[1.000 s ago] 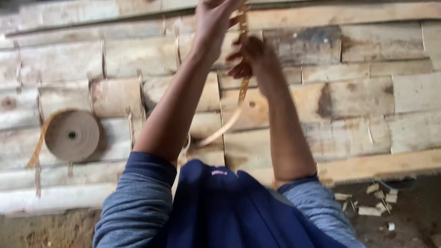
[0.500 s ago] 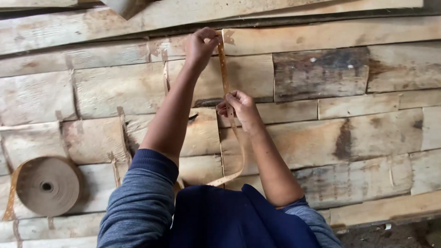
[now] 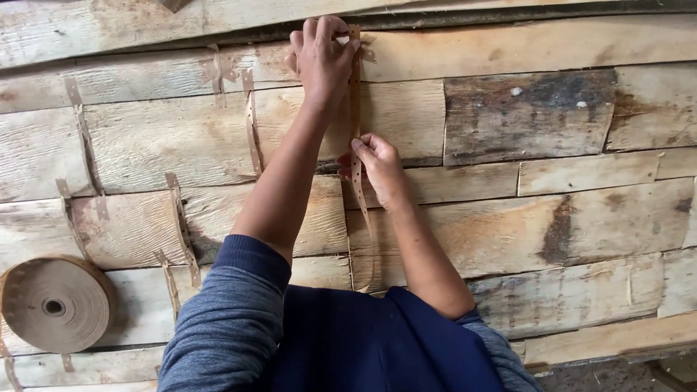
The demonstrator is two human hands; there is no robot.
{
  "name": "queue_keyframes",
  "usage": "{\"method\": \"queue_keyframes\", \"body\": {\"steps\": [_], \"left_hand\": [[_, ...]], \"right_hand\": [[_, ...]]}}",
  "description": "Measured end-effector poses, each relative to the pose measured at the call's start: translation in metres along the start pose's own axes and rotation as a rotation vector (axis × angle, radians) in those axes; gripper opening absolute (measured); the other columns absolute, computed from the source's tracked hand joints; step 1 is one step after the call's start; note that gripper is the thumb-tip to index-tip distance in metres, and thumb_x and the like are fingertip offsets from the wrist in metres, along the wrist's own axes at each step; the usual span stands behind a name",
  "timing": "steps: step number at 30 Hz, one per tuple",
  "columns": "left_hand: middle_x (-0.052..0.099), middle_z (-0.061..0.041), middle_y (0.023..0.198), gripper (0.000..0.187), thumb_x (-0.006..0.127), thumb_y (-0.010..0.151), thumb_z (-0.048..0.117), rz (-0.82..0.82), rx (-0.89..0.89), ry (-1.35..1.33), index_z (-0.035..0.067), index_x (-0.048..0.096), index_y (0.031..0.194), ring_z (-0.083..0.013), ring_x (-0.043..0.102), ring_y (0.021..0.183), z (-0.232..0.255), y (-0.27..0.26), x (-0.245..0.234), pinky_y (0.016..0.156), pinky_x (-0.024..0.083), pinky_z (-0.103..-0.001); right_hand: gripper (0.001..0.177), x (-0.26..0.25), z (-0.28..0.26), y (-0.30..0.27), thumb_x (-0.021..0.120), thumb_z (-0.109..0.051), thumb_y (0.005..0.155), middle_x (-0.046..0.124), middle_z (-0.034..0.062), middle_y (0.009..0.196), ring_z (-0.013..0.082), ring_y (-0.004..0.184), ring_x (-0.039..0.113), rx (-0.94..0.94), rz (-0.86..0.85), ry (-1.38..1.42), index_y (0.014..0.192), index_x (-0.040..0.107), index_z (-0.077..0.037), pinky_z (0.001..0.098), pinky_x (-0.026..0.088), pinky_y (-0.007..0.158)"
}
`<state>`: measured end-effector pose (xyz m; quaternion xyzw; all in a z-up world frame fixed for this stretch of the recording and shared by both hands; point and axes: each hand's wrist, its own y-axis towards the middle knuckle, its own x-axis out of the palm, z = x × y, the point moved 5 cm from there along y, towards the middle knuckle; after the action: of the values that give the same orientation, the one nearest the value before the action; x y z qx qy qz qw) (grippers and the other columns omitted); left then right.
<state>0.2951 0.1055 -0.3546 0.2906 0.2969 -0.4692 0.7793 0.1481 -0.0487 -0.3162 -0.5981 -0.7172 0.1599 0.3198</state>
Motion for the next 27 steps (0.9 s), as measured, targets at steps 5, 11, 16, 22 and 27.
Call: {"method": "queue_keyframes", "body": {"steps": [5, 11, 16, 22, 27], "left_hand": [[0.064, 0.018, 0.098, 0.014, 0.074, 0.085, 0.033, 0.058, 0.07, -0.084, 0.037, 0.066, 0.095, -0.0148, 0.051, 0.095, 0.004, -0.006, -0.011, 0.075, 0.032, -0.036], [0.067, 0.015, 0.137, 0.038, 0.078, 0.097, 0.023, -0.061, 0.421, 0.059, 0.029, 0.069, 0.133, -0.024, 0.039, 0.133, 0.01, -0.025, -0.011, 0.1, 0.027, -0.044], [0.059, 0.01, 0.148, 0.047, 0.074, 0.099, 0.021, -0.191, 0.475, 0.15, 0.026, 0.062, 0.144, -0.0343, 0.015, 0.147, 0.01, -0.03, -0.009, 0.107, 0.022, -0.059], [0.062, 0.01, 0.144, 0.042, 0.067, 0.098, 0.023, -0.194, 0.447, 0.176, 0.027, 0.065, 0.14, -0.0348, 0.018, 0.145, 0.007, -0.029, -0.008, 0.103, 0.018, -0.054], [0.064, 0.007, 0.143, 0.041, 0.061, 0.106, 0.032, -0.229, 0.488, 0.105, 0.027, 0.058, 0.146, -0.0338, 0.008, 0.149, 0.008, -0.031, -0.017, 0.107, -0.018, -0.072]], "right_hand": [[0.013, -0.002, 0.01, 0.009, 0.06, -0.014, 0.101, 0.073, 0.0205, 0.082, 0.025, 0.07, 0.073, -0.034, -0.029, 0.063, 0.095, 0.058, -0.003, 0.0346, 0.065, 0.061], [0.013, -0.002, 0.01, 0.011, 0.058, -0.017, 0.102, 0.075, 0.0173, 0.083, 0.0245, 0.061, 0.073, -0.027, -0.013, -0.061, 0.095, 0.059, -0.006, 0.0301, 0.058, 0.056], [0.014, 0.0, 0.009, 0.01, 0.058, -0.019, 0.102, 0.075, 0.0174, 0.083, 0.0255, 0.062, 0.074, -0.03, -0.001, -0.102, 0.095, 0.059, -0.006, 0.0294, 0.058, 0.058], [0.013, 0.0, 0.008, 0.008, 0.058, -0.016, 0.102, 0.073, 0.0187, 0.081, 0.0265, 0.062, 0.073, -0.004, 0.004, -0.081, 0.096, 0.059, -0.005, 0.0294, 0.059, 0.058], [0.015, 0.003, -0.002, 0.001, 0.055, -0.017, 0.104, 0.075, 0.0157, 0.081, 0.0226, 0.062, 0.074, 0.03, 0.049, -0.217, 0.095, 0.058, -0.006, 0.0291, 0.061, 0.057]]}}
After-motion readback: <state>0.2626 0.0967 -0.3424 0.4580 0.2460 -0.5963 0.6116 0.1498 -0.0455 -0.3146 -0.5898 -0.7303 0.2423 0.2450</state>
